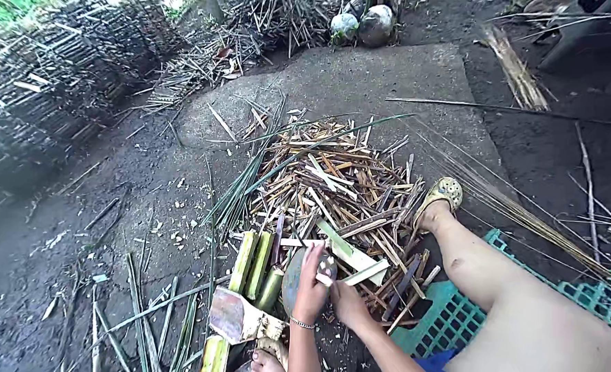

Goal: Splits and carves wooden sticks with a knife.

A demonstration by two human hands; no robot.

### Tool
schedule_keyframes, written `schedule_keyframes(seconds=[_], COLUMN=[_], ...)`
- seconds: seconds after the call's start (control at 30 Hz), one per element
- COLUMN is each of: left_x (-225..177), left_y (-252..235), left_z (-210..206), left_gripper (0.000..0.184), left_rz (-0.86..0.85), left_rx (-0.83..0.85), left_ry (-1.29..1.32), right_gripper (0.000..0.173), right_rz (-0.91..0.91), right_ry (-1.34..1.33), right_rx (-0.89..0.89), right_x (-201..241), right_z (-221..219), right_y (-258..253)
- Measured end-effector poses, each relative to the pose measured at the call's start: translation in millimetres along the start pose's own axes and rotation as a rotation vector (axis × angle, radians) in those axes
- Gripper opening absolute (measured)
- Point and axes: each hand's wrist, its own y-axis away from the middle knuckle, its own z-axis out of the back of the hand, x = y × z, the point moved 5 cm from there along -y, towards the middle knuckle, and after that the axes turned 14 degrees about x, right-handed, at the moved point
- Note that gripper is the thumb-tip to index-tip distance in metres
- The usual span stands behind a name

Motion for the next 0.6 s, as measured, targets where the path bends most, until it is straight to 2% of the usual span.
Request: schedule_keyframes(seconds=[0.07,0.1,0.23,0.33,0.43,0.6], left_x=[15,19,15,24,41,29], left_y=[-9,-9,4,9,4,9], left_z=[-14,-18,-21,-25,-21,-23], left_gripper=[0.06,0.055,0.031,0.031,0.046,0.038], left_rz=[0.07,0.064,-0.082,0.025,0.129,0.114], left_rx=[0.085,0.073,-0.217,-0.229,-0.272,-0.395], left_ry=[-0.001,0.006,0.088,0.113,0.134,0.206], right_gripper=[0.057,0.057,0.057,0.048,0.043,0.045], right_rz=[-0.064,-0.079,-0.103,-0.192,-0.22,-0.191], right_ry=[0.015,0.012,0.06,-0.011,0.002,0.079], right_rx=[0.038,0.053,0.05,0.094,0.125,0.186], right_x=[-10,-11,4,61,108,118], right_z=[-6,-6,4,31,51,60], right_y=[-19,-23,3,75,113,119])
